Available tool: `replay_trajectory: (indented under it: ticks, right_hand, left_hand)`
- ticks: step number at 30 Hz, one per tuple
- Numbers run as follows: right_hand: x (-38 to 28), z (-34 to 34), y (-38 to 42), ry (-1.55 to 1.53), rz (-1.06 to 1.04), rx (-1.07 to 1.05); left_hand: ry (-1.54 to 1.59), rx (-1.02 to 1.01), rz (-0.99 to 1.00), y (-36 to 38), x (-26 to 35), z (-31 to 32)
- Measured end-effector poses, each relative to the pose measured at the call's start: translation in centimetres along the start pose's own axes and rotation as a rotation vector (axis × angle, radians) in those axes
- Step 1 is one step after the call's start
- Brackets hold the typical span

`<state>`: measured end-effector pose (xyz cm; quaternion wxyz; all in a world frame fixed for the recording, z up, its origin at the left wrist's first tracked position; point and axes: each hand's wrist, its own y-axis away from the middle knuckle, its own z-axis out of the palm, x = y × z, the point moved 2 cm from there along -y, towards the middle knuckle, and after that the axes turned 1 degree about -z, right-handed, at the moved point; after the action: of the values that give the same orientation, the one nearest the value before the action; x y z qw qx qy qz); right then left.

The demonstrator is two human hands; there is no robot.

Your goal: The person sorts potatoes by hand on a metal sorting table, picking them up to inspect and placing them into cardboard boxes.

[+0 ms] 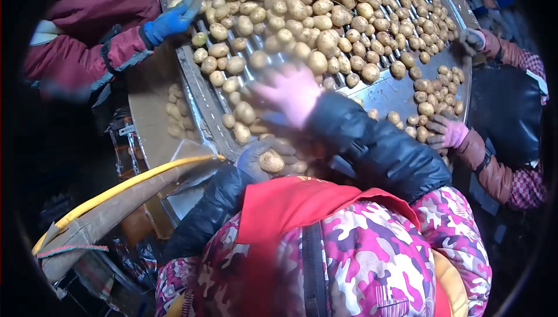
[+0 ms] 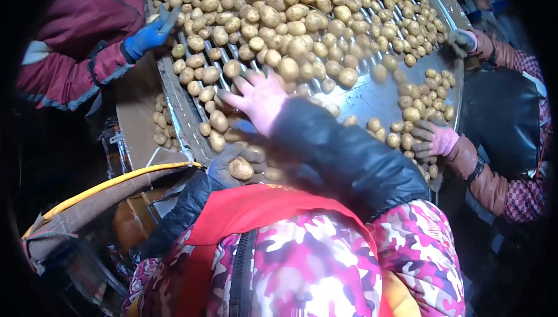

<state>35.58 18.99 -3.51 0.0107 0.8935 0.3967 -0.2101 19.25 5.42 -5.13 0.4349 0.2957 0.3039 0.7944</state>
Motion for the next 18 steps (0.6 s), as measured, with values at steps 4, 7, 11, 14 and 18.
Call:
replay_trajectory:
  ticks: [4, 7, 11, 14, 18]
  right_hand:
    - [-0.1, -0.8, 7.2, 0.303, -0.102, -0.008]
    - [2.3, -2.7, 11.8, 0.158, 0.286, -0.059]
    - [8.6, -3.5, 14.6, 0.388, 0.616, 0.013]
    - [11.0, -5.3, 10.3, 0.395, 0.613, 0.296]
    - [10.3, -3.1, 1.6, 0.119, 0.659, 0.097]
  left_hand:
    - [0.144, -0.021, -0.148, -0.2, 0.1, -0.3]
    - [-0.154, -0.079, 0.070, 0.6, 0.0, 0.2]
    - [0.065, -0.019, -0.069, -0.1, 0.1, 0.0]
    - [-0.015, -0.027, -0.009, -0.1, 0.3, 0.1]
    - [0.030, -0.012, -0.011, 0.7, 0.1, 0.9]
